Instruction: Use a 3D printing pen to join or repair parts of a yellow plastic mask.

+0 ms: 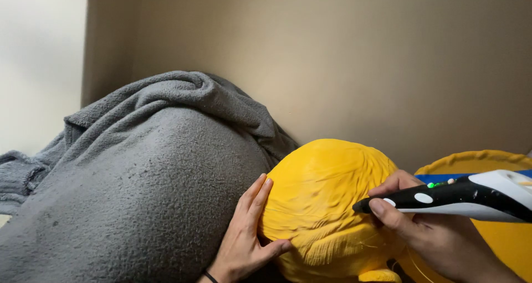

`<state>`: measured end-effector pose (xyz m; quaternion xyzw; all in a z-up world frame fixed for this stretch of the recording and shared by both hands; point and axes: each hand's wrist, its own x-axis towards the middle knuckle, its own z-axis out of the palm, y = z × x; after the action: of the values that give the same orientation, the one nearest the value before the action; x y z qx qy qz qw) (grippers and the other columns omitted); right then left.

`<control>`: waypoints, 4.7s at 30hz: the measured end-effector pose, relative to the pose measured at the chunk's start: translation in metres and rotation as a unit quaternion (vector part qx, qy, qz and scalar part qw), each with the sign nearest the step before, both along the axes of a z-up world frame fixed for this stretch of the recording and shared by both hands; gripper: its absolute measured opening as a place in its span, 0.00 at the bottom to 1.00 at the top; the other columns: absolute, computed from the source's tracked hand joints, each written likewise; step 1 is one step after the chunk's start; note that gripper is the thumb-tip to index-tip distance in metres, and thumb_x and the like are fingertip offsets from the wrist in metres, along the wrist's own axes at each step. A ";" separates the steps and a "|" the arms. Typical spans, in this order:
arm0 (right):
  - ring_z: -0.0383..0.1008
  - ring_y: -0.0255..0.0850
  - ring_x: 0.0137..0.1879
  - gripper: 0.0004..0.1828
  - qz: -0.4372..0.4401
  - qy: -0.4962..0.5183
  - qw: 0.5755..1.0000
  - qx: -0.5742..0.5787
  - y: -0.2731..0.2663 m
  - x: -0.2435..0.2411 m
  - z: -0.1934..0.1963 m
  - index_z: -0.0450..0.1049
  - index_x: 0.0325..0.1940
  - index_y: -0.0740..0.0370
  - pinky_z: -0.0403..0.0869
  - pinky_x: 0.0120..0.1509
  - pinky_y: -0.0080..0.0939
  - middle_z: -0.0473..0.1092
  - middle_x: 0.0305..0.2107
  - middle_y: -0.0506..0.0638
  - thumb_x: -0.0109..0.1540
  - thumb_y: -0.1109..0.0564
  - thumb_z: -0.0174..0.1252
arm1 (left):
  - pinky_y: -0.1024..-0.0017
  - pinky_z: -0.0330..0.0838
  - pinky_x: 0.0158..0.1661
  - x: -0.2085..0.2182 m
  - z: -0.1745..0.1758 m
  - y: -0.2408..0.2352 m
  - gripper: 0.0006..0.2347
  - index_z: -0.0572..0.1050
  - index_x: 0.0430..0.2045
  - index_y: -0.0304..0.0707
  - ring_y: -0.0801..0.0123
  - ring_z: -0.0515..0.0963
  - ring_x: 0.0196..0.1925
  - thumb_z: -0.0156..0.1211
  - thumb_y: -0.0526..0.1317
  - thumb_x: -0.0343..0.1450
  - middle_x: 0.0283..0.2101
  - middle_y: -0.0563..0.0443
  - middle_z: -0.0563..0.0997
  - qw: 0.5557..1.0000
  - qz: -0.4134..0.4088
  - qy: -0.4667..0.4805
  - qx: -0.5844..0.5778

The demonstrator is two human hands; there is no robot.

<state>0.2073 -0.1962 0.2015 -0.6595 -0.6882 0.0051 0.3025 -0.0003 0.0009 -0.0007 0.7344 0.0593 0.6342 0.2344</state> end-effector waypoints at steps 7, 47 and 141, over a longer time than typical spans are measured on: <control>0.83 0.43 0.42 0.20 0.062 0.112 0.988 0.082 -0.002 0.014 -0.020 0.69 0.47 0.68 0.80 0.52 0.46 0.78 0.35 0.59 0.63 0.48 0.59 | 0.51 0.56 0.71 0.001 0.000 -0.002 0.45 0.57 0.72 0.34 0.41 0.60 0.76 0.70 0.59 0.63 0.75 0.32 0.59 1.000 0.010 0.004 0.006; 0.77 0.36 0.30 0.15 -0.087 0.091 0.947 0.294 -0.039 0.025 -0.069 0.69 0.47 0.71 0.77 0.38 0.37 0.77 0.30 0.57 0.64 0.55 0.60 | 0.48 0.67 0.60 0.020 -0.011 -0.051 0.55 0.60 0.70 0.40 0.33 0.67 0.67 0.77 0.69 0.49 0.67 0.25 0.63 0.994 0.112 0.000 0.000; 0.85 0.33 0.28 0.16 -0.083 -0.089 0.992 -0.005 -0.002 0.163 -0.079 0.78 0.40 0.63 0.81 0.36 0.32 0.79 0.23 0.53 0.50 0.61 0.72 | 0.48 0.65 0.67 0.009 -0.014 -0.056 0.52 0.59 0.75 0.40 0.35 0.68 0.70 0.74 0.67 0.59 0.69 0.25 0.64 0.992 0.121 -0.024 0.025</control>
<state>0.3702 -0.1981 0.1228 -0.7139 -0.6550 -0.0755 0.2356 0.0083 -0.0555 -0.0152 0.7120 0.1260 0.6767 0.1385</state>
